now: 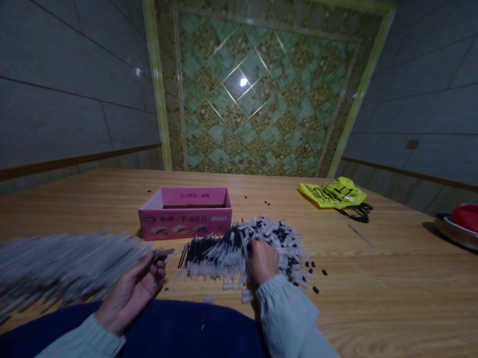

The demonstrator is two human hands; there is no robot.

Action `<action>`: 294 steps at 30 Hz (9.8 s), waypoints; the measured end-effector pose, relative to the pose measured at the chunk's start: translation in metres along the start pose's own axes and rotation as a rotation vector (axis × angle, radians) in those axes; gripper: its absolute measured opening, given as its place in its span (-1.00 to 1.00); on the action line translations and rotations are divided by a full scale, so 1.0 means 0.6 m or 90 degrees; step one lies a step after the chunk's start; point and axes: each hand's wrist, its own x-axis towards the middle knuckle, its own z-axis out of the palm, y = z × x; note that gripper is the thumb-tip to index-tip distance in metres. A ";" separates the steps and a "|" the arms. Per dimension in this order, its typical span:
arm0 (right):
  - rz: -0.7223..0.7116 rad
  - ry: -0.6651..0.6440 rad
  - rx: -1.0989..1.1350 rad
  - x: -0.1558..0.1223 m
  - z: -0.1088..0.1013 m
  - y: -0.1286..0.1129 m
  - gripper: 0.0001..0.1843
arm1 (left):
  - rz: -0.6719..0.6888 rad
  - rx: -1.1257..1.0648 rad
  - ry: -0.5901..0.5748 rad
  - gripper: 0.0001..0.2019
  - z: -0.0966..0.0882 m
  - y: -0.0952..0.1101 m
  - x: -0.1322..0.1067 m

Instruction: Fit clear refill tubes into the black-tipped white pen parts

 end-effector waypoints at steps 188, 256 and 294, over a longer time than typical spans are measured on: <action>-0.143 -0.051 0.729 -0.057 -0.005 -0.100 -0.88 | 0.317 0.903 -0.253 -0.77 0.000 -0.014 -0.020; -0.129 -0.034 0.681 -0.063 -0.003 -0.108 -0.84 | 0.276 0.932 -0.216 -0.75 -0.002 -0.020 -0.021; 0.054 -0.347 1.015 -0.065 0.009 -0.108 -0.72 | 0.651 1.107 -0.326 -0.77 -0.006 -0.013 -0.034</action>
